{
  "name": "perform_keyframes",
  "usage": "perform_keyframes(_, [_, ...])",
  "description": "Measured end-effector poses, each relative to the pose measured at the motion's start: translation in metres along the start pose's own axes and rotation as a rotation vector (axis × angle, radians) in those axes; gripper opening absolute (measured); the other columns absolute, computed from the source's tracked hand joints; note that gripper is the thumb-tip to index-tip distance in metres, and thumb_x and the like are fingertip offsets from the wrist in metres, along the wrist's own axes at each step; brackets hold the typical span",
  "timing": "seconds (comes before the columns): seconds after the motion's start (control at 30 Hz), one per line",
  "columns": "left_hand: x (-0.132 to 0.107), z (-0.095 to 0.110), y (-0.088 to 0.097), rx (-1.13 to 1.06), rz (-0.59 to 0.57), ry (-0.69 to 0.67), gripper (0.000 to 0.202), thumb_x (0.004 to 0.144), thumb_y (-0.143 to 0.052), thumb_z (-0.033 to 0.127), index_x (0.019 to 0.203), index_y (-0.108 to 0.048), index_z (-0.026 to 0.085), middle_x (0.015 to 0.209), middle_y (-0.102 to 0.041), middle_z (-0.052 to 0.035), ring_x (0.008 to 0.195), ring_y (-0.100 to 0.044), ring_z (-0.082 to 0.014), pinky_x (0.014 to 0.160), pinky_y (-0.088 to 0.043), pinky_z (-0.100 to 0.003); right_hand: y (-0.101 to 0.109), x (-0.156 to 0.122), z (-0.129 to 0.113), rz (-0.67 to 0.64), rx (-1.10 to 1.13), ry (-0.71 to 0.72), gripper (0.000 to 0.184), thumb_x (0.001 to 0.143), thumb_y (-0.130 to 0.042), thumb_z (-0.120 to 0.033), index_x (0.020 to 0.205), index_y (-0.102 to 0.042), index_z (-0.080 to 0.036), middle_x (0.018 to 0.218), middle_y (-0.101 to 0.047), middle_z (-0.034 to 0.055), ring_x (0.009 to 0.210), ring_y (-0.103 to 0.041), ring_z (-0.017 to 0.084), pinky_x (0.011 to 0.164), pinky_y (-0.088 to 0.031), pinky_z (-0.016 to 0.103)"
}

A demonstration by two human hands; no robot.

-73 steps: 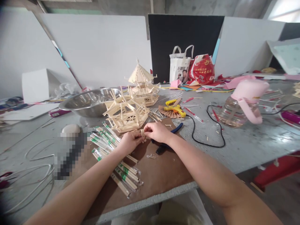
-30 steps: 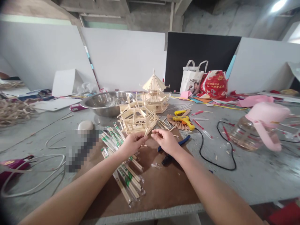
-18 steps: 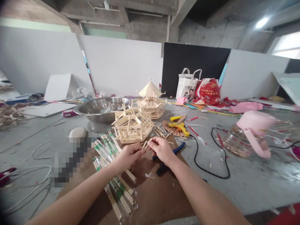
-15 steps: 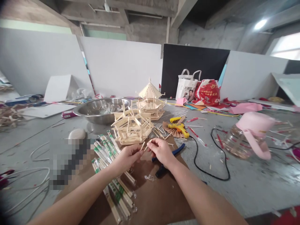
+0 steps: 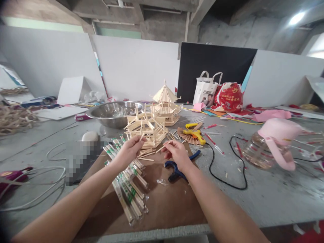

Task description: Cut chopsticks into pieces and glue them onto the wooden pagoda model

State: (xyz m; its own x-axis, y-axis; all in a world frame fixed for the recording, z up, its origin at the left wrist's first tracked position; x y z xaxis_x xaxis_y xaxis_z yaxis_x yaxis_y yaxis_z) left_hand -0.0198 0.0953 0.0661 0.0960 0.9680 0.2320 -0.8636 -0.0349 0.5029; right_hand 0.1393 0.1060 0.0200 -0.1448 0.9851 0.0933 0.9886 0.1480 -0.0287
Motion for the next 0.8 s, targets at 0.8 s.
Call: perform_keyframes(0.8, [-0.009,0.007,-0.027,0.088,-0.219,-0.116,0.022,0.061,-0.057,0.038,0.053,-0.056,0.018,0.048,-0.048,0.0028,0.053,-0.045,-0.0118,0.052,-0.034,-0.021,-0.019,-0.009,0.000,-0.126,-0.060,0.060,0.019,0.070,-0.054,-0.036,0.076,-0.054,-0.018,0.065,-0.062,0.0013,0.056,-0.058,0.013,0.061,-0.048,0.029])
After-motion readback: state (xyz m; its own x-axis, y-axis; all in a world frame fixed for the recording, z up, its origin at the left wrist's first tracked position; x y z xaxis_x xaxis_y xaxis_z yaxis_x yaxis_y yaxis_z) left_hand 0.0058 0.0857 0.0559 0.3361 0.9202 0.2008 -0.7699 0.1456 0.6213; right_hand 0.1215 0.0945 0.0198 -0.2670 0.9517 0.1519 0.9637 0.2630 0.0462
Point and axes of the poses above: each hand's wrist, its own x-axis towards the middle knuckle, its own y-axis out of the back of the hand, z = x × y, the point moved 9 cm from there along x, towards the middle knuckle
